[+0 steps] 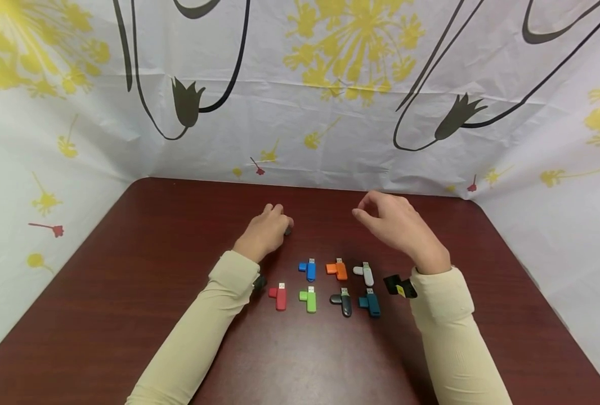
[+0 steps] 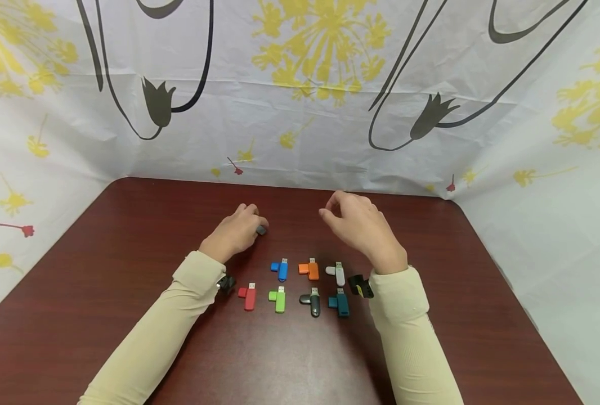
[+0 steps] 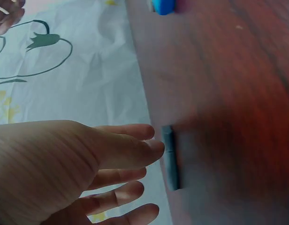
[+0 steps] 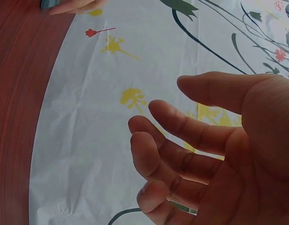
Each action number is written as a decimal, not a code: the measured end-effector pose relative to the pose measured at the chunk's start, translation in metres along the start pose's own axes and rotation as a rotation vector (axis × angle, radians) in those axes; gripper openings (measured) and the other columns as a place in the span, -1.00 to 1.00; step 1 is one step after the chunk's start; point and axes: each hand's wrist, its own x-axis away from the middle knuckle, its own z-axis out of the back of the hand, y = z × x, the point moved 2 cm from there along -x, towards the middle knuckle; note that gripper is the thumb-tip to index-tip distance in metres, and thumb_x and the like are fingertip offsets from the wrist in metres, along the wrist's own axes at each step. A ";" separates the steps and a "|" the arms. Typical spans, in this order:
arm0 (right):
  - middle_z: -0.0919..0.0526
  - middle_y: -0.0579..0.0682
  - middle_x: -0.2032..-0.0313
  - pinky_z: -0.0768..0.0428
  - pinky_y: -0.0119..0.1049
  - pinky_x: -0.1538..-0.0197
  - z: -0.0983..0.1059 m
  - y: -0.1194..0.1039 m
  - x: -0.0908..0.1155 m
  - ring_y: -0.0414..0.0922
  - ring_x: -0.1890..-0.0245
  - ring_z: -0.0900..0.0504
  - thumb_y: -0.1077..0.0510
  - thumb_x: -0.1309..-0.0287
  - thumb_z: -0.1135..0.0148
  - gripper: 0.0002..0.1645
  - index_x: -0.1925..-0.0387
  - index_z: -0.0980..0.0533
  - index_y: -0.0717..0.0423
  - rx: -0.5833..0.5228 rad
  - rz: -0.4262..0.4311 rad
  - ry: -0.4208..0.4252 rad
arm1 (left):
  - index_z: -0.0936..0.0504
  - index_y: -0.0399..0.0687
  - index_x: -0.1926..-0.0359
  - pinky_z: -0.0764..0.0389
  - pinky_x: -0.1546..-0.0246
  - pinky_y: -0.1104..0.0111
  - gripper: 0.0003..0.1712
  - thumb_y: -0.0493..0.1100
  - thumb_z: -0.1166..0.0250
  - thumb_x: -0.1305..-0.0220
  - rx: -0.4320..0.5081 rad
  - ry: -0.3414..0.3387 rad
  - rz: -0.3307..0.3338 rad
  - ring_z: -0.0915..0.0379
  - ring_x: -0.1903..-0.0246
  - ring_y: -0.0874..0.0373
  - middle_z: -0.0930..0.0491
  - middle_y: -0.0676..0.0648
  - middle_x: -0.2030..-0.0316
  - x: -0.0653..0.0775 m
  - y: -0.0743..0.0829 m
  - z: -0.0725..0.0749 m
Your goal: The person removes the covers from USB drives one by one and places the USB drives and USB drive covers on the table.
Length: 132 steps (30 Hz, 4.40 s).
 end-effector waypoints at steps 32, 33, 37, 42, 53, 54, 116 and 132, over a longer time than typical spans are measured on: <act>-0.77 0.01 0.22 -0.58 -0.08 0.12 -0.002 0.000 0.000 -0.04 0.24 -0.63 -0.03 -0.56 -0.25 -0.73 0.00 -0.67 0.06 0.009 0.028 -0.011 | -0.83 -0.10 -0.04 -0.76 -0.03 0.18 -0.77 -0.36 -0.31 -0.52 -0.066 0.071 -0.062 -0.52 -0.03 -0.04 -0.67 -0.17 -0.02 -0.005 -0.016 -0.010; -0.77 0.01 0.22 -0.57 -0.09 0.13 -0.002 0.000 0.000 -0.04 0.25 -0.63 -0.03 -0.56 -0.25 -0.73 0.00 -0.67 0.06 0.010 0.029 -0.012 | -0.83 -0.11 -0.01 -0.76 -0.03 0.18 -0.79 -0.35 -0.32 -0.52 -0.068 0.071 -0.061 -0.52 -0.02 -0.03 -0.67 -0.16 -0.01 -0.006 -0.016 -0.010; -0.77 -0.01 0.20 -0.58 -0.08 0.13 -0.002 0.000 -0.001 -0.05 0.25 -0.63 -0.03 -0.56 -0.24 -0.74 -0.01 -0.68 0.05 0.015 0.036 -0.014 | -0.83 -0.11 0.12 -0.75 0.02 0.17 -0.87 -0.29 -0.35 -0.52 -0.088 0.074 -0.072 -0.50 0.01 -0.02 -0.67 -0.14 0.04 -0.007 -0.015 -0.010; -0.78 -0.01 0.17 -0.59 -0.06 0.09 -0.003 0.001 0.000 -0.05 0.22 -0.64 -0.02 -0.56 -0.24 -0.74 -0.01 -0.68 0.05 0.019 0.045 -0.014 | -0.77 -0.13 0.19 -0.72 0.10 0.16 -0.88 -0.22 -0.34 -0.50 -0.092 0.053 -0.086 -0.47 0.05 -0.01 -0.64 -0.14 0.07 -0.004 -0.010 -0.007; -0.77 0.01 0.16 -0.62 -0.03 0.07 -0.005 0.000 0.000 -0.05 0.21 -0.65 -0.01 -0.56 -0.25 -0.74 0.00 -0.68 0.07 0.018 0.047 -0.022 | -0.63 -0.10 0.08 -0.64 0.15 0.24 -0.85 -0.13 -0.33 -0.45 0.005 0.019 -0.109 -0.43 0.07 0.04 -0.59 -0.07 0.10 0.009 0.003 0.020; -0.77 0.00 0.16 -0.62 -0.03 0.07 -0.006 0.000 0.000 -0.05 0.21 -0.65 -0.01 -0.56 -0.25 -0.74 0.00 -0.68 0.07 0.020 0.047 -0.023 | -0.63 -0.09 0.06 -0.65 0.14 0.24 -0.83 -0.12 -0.33 -0.46 0.033 0.018 -0.107 -0.43 0.06 0.05 -0.59 -0.06 0.09 0.011 0.005 0.025; -0.75 0.01 0.09 -0.75 -0.09 0.10 -0.031 -0.034 0.000 -0.04 0.13 -0.73 0.16 -0.19 -0.64 -0.70 0.05 -0.78 0.07 0.079 0.594 0.404 | -0.79 -0.24 -0.01 -0.73 0.04 0.29 -0.78 -0.20 -0.45 -0.45 0.163 0.453 -0.478 -0.61 0.09 0.02 -0.75 -0.15 0.07 0.059 0.043 0.086; -0.75 0.01 0.12 -0.74 -0.10 0.14 -0.030 -0.034 0.000 -0.05 0.15 -0.72 0.16 -0.19 -0.64 -0.72 0.06 -0.79 0.07 0.095 0.593 0.419 | -0.79 -0.28 0.01 -0.73 0.09 0.30 -0.78 -0.21 -0.45 -0.45 0.184 0.467 -0.468 -0.60 0.12 0.02 -0.75 -0.17 0.10 0.058 0.043 0.085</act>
